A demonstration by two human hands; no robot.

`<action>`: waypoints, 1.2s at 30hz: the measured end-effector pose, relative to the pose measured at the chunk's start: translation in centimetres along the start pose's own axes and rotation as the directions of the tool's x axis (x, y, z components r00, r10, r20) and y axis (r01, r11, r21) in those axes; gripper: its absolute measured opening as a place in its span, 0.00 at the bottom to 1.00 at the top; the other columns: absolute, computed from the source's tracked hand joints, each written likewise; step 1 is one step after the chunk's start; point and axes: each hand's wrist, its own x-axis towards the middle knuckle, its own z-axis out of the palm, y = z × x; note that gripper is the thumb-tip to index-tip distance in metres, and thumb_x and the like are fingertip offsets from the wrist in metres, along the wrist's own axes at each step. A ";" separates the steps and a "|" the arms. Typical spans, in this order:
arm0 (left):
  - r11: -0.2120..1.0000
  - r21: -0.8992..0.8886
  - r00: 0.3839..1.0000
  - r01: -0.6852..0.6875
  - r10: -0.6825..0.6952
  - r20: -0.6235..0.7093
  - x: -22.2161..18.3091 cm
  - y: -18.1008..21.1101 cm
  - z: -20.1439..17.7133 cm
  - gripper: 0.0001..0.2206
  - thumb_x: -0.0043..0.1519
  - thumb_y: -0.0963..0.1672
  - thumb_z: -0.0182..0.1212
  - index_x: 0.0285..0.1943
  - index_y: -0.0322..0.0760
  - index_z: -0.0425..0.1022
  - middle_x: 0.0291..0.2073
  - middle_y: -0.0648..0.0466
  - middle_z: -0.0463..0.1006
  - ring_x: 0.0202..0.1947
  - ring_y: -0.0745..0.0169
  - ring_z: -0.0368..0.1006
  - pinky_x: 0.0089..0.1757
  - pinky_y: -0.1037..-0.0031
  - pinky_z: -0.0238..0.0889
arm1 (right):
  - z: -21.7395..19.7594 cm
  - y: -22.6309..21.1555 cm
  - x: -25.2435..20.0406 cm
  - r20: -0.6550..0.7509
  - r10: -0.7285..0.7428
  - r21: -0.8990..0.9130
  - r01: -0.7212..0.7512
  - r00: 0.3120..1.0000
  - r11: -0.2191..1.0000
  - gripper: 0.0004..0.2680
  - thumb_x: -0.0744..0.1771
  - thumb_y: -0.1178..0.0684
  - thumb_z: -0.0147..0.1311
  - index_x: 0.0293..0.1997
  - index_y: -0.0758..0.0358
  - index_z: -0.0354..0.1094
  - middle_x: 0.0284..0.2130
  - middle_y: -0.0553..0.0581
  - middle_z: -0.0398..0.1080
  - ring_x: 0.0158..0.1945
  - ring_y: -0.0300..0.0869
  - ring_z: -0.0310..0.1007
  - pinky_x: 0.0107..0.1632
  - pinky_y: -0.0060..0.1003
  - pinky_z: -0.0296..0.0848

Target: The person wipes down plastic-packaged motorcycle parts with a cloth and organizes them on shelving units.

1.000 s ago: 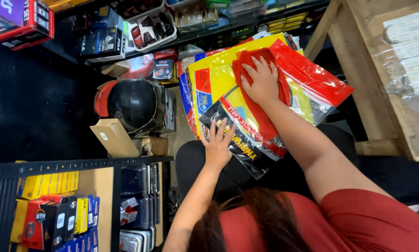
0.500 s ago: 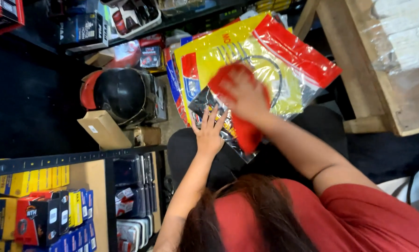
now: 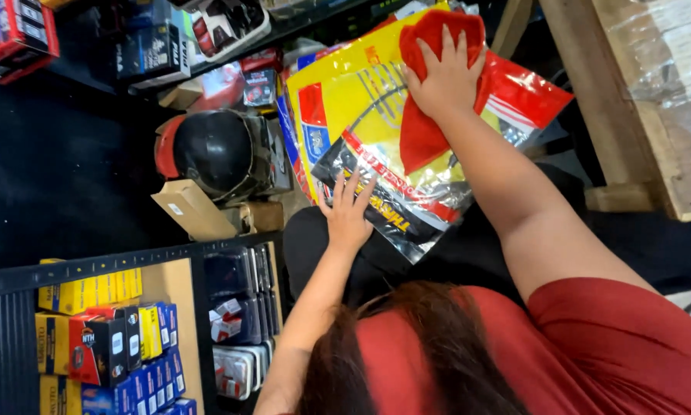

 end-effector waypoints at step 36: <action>0.999 -0.014 0.997 0.045 -0.044 0.062 -1.1 -3.4 5.7 0.26 0.55 0.43 0.63 0.66 0.47 0.70 0.71 0.52 0.63 0.77 0.46 0.51 0.71 0.36 0.26 | 4.1 -12.1 -10.4 0.201 -0.558 0.015 0.567 0.805 0.824 0.11 0.69 0.44 0.49 0.55 0.45 0.75 0.61 0.52 0.69 0.72 0.49 0.59 0.61 0.66 0.58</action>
